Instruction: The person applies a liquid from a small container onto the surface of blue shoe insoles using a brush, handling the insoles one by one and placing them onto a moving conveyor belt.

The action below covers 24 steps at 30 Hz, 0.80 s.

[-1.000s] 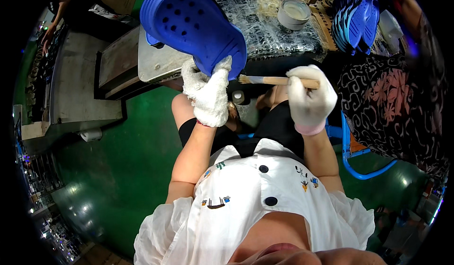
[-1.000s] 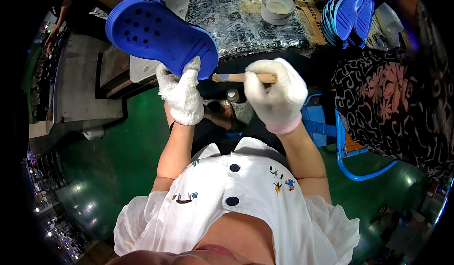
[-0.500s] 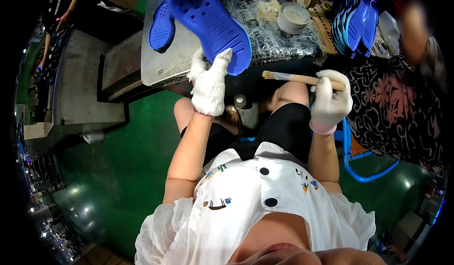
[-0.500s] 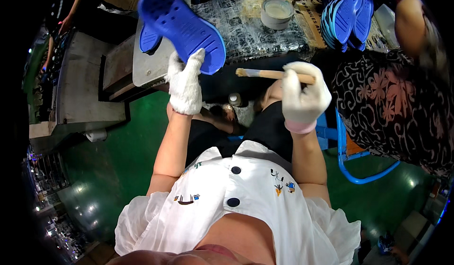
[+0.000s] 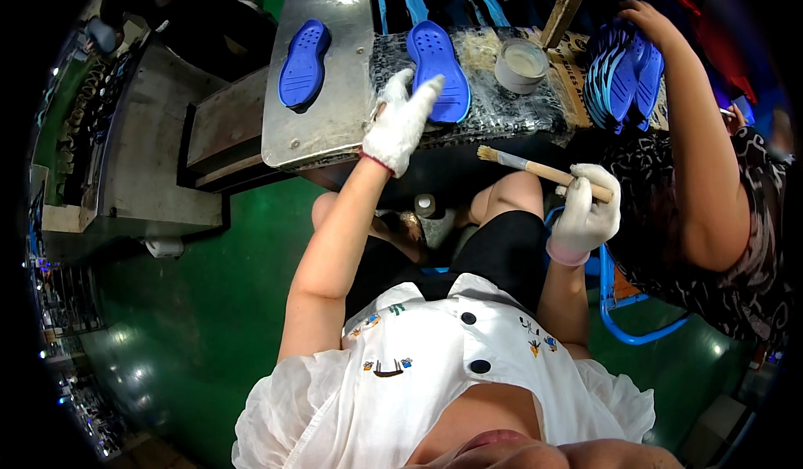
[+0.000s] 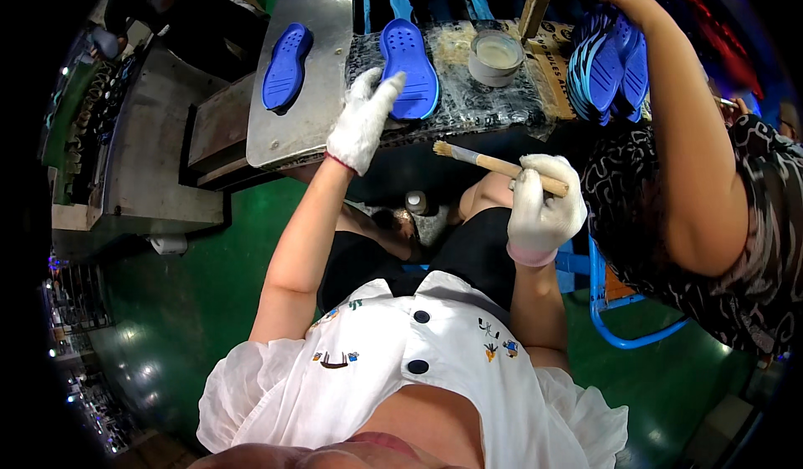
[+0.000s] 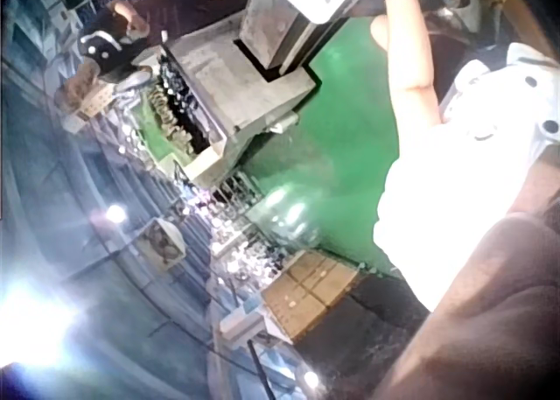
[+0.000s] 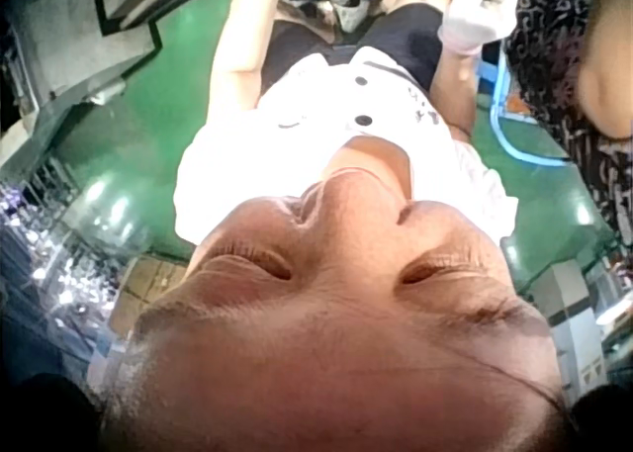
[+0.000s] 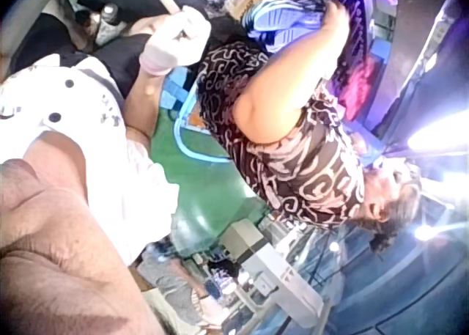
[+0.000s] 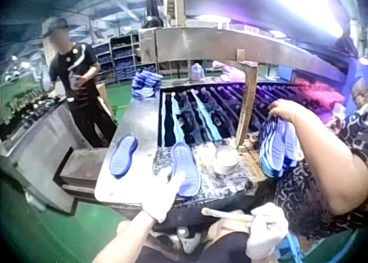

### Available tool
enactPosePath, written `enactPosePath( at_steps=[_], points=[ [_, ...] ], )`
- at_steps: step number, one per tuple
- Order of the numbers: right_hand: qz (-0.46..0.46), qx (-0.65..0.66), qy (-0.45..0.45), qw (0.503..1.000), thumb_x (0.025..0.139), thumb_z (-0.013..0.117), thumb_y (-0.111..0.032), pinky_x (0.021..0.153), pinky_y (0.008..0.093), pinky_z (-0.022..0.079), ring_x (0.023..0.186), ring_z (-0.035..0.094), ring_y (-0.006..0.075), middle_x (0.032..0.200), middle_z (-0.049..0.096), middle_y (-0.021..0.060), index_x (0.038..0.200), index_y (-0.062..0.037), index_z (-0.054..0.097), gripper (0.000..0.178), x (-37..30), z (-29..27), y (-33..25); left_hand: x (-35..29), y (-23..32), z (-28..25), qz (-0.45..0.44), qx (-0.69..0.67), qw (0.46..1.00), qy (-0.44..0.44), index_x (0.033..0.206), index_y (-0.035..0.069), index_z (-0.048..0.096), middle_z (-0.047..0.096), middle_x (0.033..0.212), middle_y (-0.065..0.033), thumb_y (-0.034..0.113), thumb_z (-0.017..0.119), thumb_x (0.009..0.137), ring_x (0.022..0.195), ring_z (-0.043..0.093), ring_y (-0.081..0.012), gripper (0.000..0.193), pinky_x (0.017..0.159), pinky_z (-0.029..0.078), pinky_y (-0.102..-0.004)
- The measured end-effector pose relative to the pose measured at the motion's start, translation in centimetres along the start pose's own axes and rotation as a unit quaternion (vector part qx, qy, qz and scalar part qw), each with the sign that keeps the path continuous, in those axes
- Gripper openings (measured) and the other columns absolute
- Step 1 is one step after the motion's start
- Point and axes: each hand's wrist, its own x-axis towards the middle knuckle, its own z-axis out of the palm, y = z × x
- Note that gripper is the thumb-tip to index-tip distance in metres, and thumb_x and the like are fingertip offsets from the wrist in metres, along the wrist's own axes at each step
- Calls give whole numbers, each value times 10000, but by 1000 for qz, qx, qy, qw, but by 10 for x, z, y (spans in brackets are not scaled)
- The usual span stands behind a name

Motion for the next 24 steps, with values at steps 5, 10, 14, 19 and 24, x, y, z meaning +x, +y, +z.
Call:
enactPosePath(
  at_steps=[5,10,14,19,24],
  points=[
    [-2,-4,-24,1000,747,492,130,496,213,432,539,546,114,670,567,94,869,59,566,160,-1,6,0,-12,-25,1,146,-15,989,-18,1295,-87,364,522,1192,-184,261,669,831,1063,529,-228,655,905,440,-328],
    [94,21,-6,995,797,499,91,562,202,481,655,561,119,874,590,112,912,51,587,151,-13,2,1,-12,-24,-14,236,99,965,62,1253,-49,437,542,1173,-197,230,595,885,1054,546,-267,487,917,437,-342],
    [115,-8,20,993,809,493,69,556,213,485,660,562,126,908,603,115,915,55,591,145,-16,0,6,5,-20,-63,239,158,944,166,1057,63,623,588,1024,-177,160,607,842,993,553,-320,236,857,450,-367],
    [78,-16,-10,997,859,504,18,541,207,471,638,545,133,899,616,110,938,71,588,127,-15,11,6,5,-72,-141,76,419,843,329,1136,73,596,526,1230,-185,329,612,772,1090,530,-326,446,901,430,-398],
    [34,-42,-25,998,907,504,-85,558,216,457,644,548,152,879,613,109,947,64,598,181,-9,6,16,-29,-42,-132,68,421,880,209,856,52,649,613,957,-160,226,617,776,882,608,-333,194,756,489,-397]
  ],
)
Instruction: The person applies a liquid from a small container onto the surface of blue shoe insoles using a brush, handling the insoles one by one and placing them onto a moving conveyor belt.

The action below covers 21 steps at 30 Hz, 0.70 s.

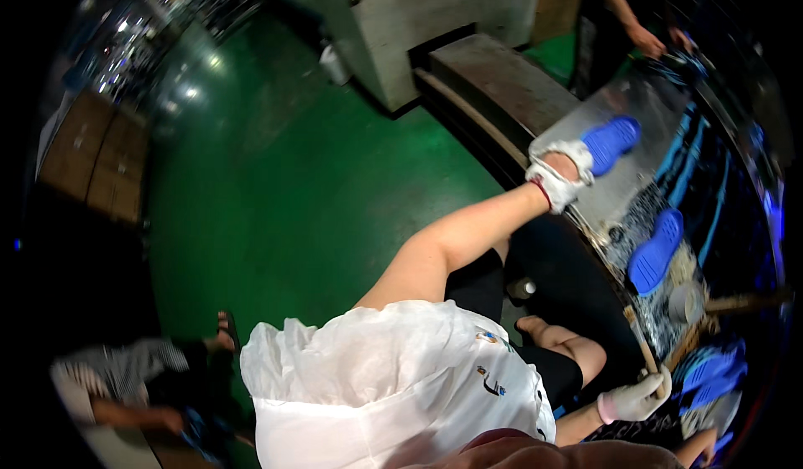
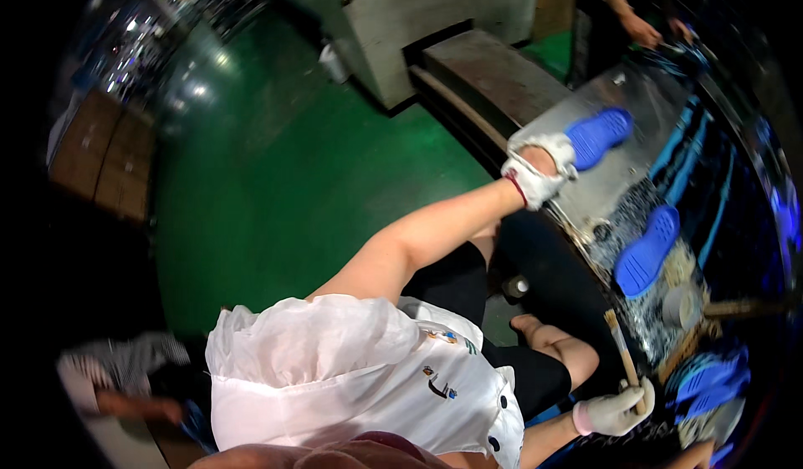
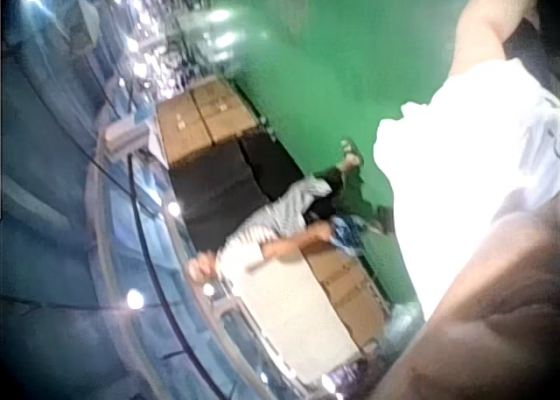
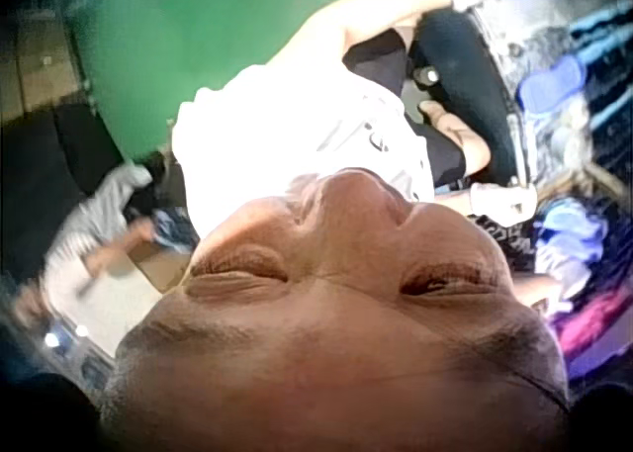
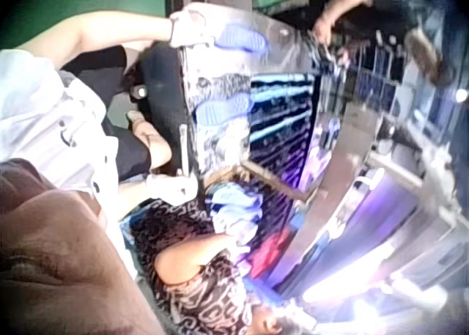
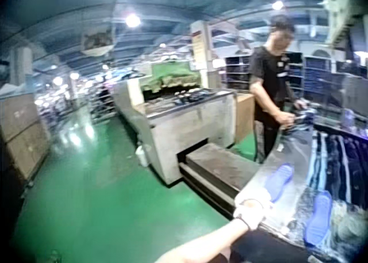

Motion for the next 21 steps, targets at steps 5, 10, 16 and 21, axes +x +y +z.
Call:
enactPosePath(
  at_steps=[5,10,16,21],
  points=[
    [-6,-28,-46,999,926,489,-129,561,220,460,637,544,143,874,609,96,954,37,606,205,4,15,2,-67,-2,1,30,-151,982,111,753,93,639,511,1182,-179,201,667,724,1134,471,-352,116,944,397,-435],
    [-8,-25,-49,998,926,494,-137,557,216,467,627,542,142,875,612,99,931,36,611,210,3,23,-3,-98,19,-2,-206,-431,857,193,817,32,608,533,1075,-171,260,748,708,1013,517,-288,289,876,419,-387],
    [-29,-21,-68,997,924,498,-141,545,211,473,627,549,141,872,615,95,936,31,615,209,5,26,-2,-74,13,0,-392,-584,710,38,1095,-19,504,591,994,-111,245,659,834,854,575,-166,403,739,477,-291],
    [-31,-18,-71,997,923,498,-138,541,214,469,600,546,136,855,624,88,928,34,625,213,10,25,0,-84,22,1,-295,-762,575,45,1096,-38,559,612,961,-66,160,627,866,800,585,-112,311,723,495,-256]
  ],
)
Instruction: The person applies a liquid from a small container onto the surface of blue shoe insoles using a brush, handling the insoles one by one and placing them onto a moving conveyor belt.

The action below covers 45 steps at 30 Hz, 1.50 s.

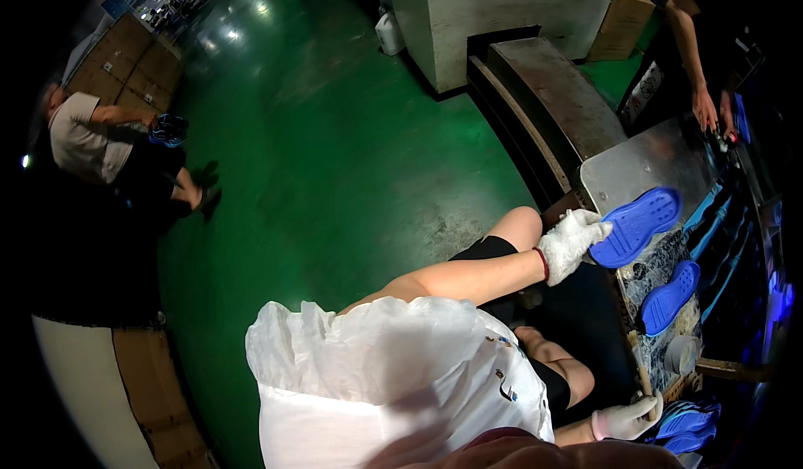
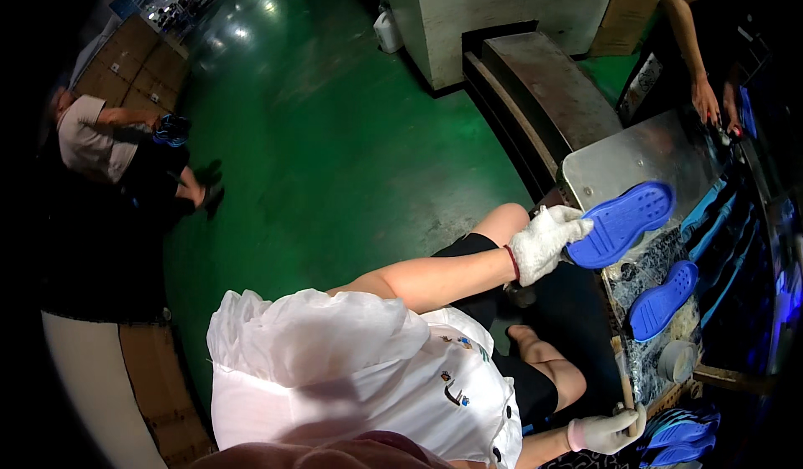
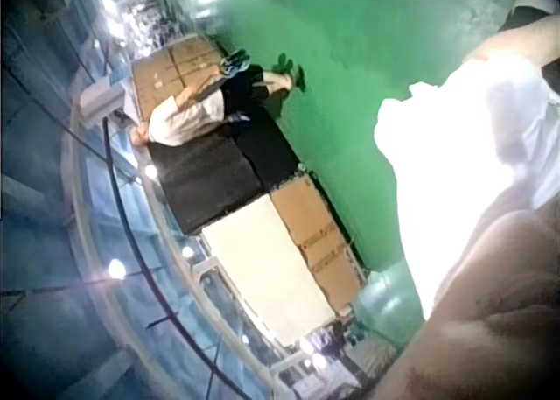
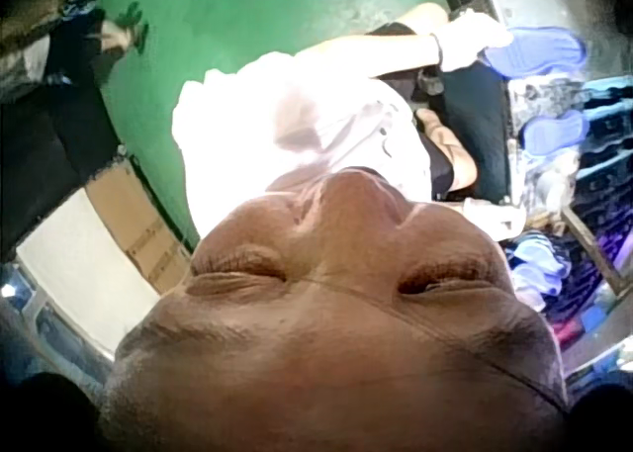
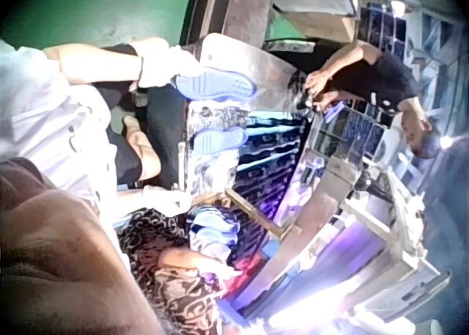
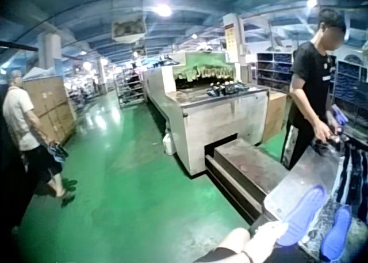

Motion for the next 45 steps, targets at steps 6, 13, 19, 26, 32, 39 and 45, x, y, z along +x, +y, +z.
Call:
enactPosePath(
  at_steps=[6,13,19,26,32,39,45],
  points=[
    [5,-19,21,1000,920,501,-136,535,221,466,594,545,137,829,627,86,908,46,635,227,-1,-5,7,-27,30,35,78,-10,992,-99,1124,8,495,601,962,-53,58,664,810,848,582,-101,360,753,486,-240],
    [76,-34,74,994,927,515,-122,598,234,492,696,606,159,920,643,109,973,45,619,202,-17,-6,0,-31,26,32,65,97,992,44,975,-22,572,630,888,-60,133,748,739,780,574,-128,333,732,491,-283],
    [130,138,18,982,820,479,55,606,228,537,743,590,147,963,598,141,985,77,567,188,-23,8,-26,-30,22,30,160,112,968,156,959,31,514,560,794,0,95,681,820,556,447,-40,227,473,375,-207],
    [7,159,-130,979,798,423,115,639,235,522,692,562,139,917,561,164,976,99,530,208,-24,12,-40,-41,8,43,152,160,972,77,1152,2,482,581,1035,-70,-13,648,820,889,571,-129,371,798,483,-263],
    [34,291,-78,953,772,516,137,582,257,528,691,644,182,819,635,165,1000,59,544,242,-27,25,-51,-52,-1,44,147,81,984,53,1201,20,463,564,1086,-87,-44,635,809,919,581,-155,434,834,497,-292],
    [108,235,-204,944,746,669,72,691,235,528,784,649,125,923,671,127,1083,23,539,364,-22,47,-59,-85,17,63,77,80,991,71,1234,31,449,554,1120,-113,-97,621,783,954,593,-198,499,846,516,-333],
    [184,245,-217,927,747,681,37,653,215,490,736,596,83,855,643,69,1034,-20,538,325,-25,49,-57,-93,6,59,136,77,988,14,1092,37,528,607,857,-34,-20,661,800,598,530,-73,325,504,443,-195]
  ],
)
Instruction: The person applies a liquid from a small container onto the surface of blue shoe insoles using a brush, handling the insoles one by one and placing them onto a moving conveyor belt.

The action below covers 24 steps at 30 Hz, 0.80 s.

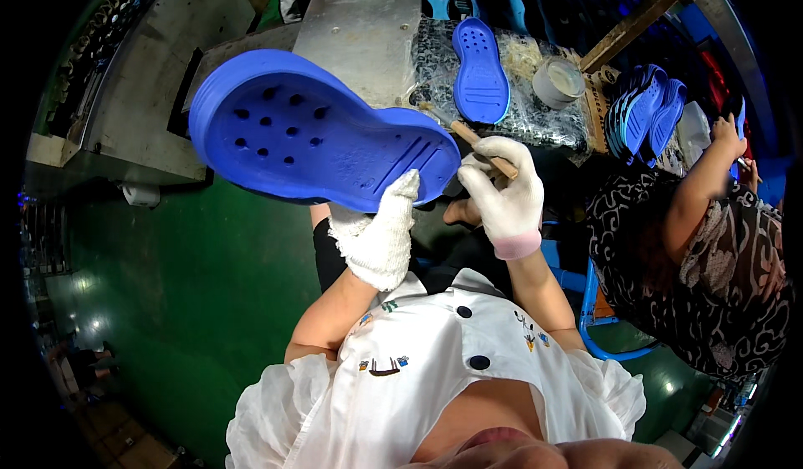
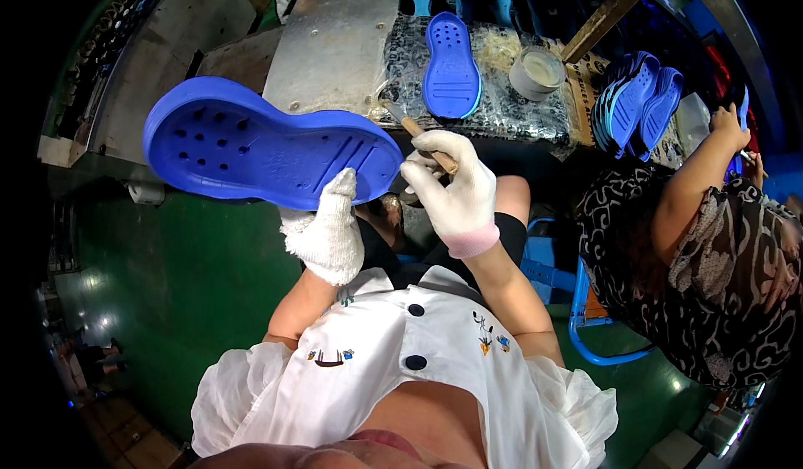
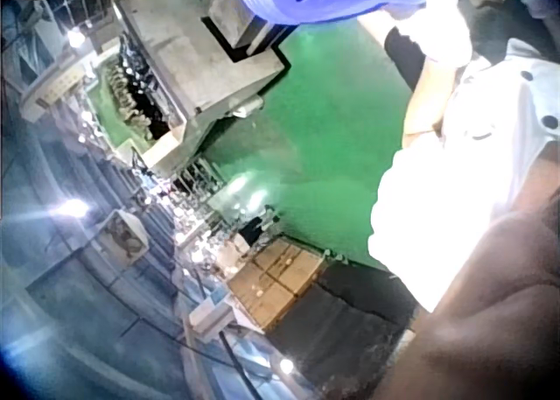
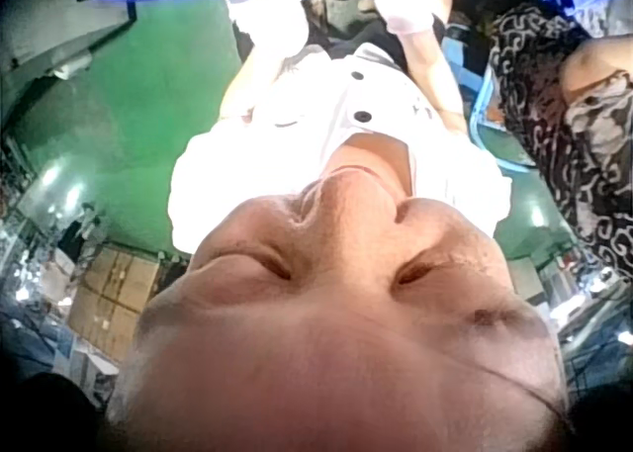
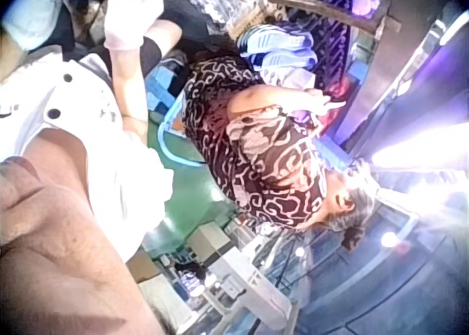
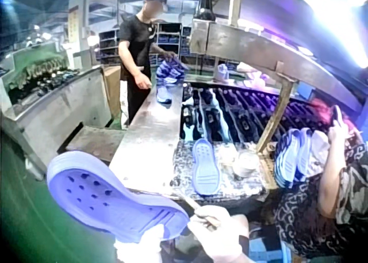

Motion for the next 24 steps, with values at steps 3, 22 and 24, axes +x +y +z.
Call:
enactPosePath(
  at_steps=[3,22,24],
  points=[
    [22,43,-7,999,775,653,39,700,217,479,778,584,82,875,623,64,1021,-25,539,280,0,-4,1,0,-1,0,-32,42,998,-30,1101,39,525,613,877,-31,0,655,812,613,536,-68,319,505,440,-195],
    [56,31,-19,998,768,627,45,615,210,490,693,589,80,898,620,92,1038,-10,503,302,0,-5,-8,5,5,6,-16,60,998,-3,973,4,596,619,860,-48,2,662,809,651,564,-90,177,550,463,-211],
    [62,37,-22,997,767,627,40,585,209,496,651,588,85,873,613,96,1044,-4,488,313,0,-4,-10,3,-5,-2,-5,89,996,-5,961,16,604,620,818,-35,16,670,805,607,555,-84,169,511,446,-209]
  ],
)
